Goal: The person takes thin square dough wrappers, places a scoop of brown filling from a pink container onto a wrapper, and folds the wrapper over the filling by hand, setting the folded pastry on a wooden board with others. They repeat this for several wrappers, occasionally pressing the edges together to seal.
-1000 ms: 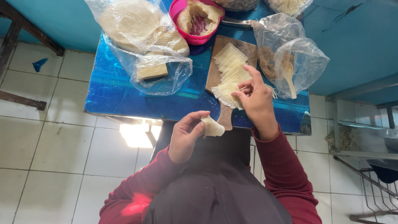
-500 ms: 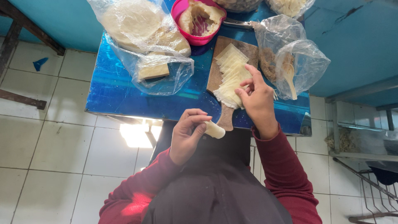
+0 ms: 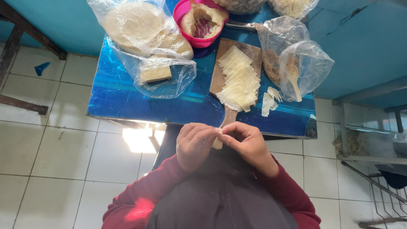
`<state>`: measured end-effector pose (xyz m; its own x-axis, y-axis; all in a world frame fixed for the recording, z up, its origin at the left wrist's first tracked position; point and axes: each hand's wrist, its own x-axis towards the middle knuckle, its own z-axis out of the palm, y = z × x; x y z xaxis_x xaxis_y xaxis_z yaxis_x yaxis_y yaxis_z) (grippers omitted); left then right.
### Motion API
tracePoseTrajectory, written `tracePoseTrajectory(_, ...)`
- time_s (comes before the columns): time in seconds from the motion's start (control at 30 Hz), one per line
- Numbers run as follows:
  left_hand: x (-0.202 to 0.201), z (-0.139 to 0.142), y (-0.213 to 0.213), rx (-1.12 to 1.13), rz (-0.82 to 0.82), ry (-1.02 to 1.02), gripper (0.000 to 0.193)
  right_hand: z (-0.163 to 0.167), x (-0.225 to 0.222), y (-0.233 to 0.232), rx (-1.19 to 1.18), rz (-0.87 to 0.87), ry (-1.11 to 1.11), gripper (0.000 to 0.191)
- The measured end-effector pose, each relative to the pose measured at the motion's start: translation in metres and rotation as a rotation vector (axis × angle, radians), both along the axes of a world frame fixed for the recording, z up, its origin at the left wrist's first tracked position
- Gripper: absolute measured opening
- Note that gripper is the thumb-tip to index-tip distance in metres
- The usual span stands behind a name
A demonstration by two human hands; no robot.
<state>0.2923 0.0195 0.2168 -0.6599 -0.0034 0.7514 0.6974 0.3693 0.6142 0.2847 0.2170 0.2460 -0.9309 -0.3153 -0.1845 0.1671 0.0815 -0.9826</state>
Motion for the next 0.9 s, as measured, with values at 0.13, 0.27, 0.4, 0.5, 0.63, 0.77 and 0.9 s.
tracePoseTrajectory(0.13, 0.002, 0.002, -0.001, -0.097, 0.015, 0.103, 0.029, 0.003, 0.001, 0.006, -0.045, 0.026, -0.022, 0.019)
tracePoseTrajectory(0.27, 0.001, 0.000, -0.001, -0.108, -0.072, 0.139, 0.028, -0.003, 0.002, 0.014, -0.278, 0.100, -0.113, 0.020)
tracePoseTrajectory(0.4, 0.000, -0.002, -0.002, -0.076, -0.128, 0.161, 0.028, -0.011, -0.004, 0.018, -0.466, 0.020, -0.236, 0.018)
tracePoseTrajectory(0.5, -0.001, -0.006, -0.003, -0.019, -0.196, 0.179, 0.028, -0.013, -0.012, 0.024, -0.483, -0.081, -0.227, 0.017)
tracePoseTrajectory(0.63, -0.003, -0.013, -0.001, 0.031, -0.230, 0.245, 0.029, -0.013, -0.028, 0.028, -0.519, -0.172, -0.152, 0.015)
tracePoseTrajectory(0.77, -0.002, -0.019, -0.002, 0.068, -0.232, 0.275, 0.031, -0.010, -0.047, 0.026, -0.482, -0.254, -0.076, 0.017)
tracePoseTrajectory(0.9, -0.002, -0.021, -0.004, 0.071, -0.210, 0.267, 0.031, -0.003, -0.061, 0.023, -0.392, -0.219, -0.023, 0.016)
